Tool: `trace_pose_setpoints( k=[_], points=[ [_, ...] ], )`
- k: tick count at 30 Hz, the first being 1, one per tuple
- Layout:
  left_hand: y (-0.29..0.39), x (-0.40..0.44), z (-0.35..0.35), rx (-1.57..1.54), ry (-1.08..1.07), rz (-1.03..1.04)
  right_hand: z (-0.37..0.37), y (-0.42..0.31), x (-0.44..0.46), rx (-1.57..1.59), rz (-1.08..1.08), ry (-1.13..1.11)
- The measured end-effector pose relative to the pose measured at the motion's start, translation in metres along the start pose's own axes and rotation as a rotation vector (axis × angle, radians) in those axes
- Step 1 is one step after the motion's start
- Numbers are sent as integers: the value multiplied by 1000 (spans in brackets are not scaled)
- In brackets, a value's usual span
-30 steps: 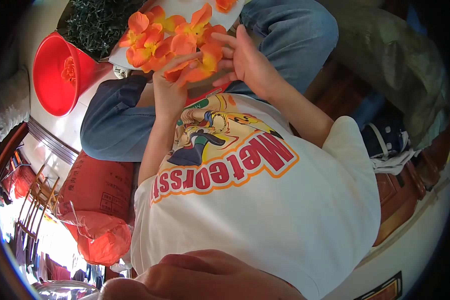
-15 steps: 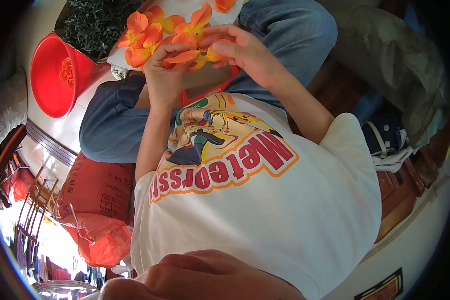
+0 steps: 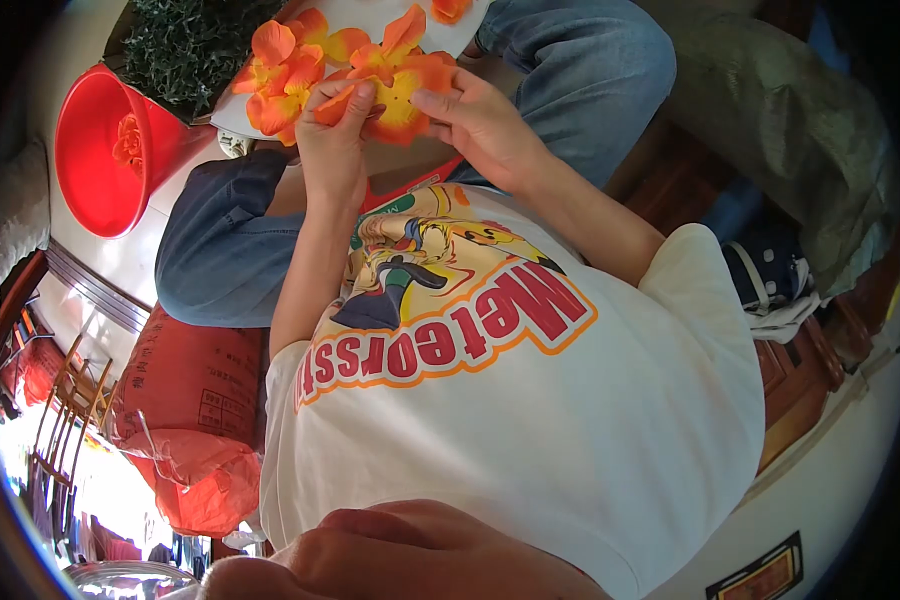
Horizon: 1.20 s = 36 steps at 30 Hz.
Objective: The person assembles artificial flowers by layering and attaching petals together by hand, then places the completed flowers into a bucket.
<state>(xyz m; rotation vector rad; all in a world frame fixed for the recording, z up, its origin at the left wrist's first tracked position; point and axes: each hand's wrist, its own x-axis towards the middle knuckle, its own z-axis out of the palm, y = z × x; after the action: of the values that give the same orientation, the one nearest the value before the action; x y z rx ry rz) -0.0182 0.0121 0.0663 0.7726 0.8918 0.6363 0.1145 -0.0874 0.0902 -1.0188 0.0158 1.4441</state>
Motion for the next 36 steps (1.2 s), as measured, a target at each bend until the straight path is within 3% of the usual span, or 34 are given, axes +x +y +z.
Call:
trace_pose_setpoints(
  k=[5,11,14,17,23,26,36],
  points=[
    [3,-4,7,-54,-14,41,-6,-4,10,-102,-69,13],
    [-4,-14,3,21,1,-41,-1,-36,32,-593,-150,66],
    [-15,-17,-1,-8,-15,-95,3,-49,48,-913,-224,-4],
    [-14,-19,1,-69,-6,-147,5,-53,59,-920,-255,-108],
    [-16,-26,0,-101,-2,-249,6,-69,75,-1334,-201,-256],
    [-20,-28,-1,-90,-30,-377,16,-73,79,-1576,-384,-323],
    [-30,-23,8,-90,-25,-356,26,-87,103,-1682,-261,-568]
  ],
)
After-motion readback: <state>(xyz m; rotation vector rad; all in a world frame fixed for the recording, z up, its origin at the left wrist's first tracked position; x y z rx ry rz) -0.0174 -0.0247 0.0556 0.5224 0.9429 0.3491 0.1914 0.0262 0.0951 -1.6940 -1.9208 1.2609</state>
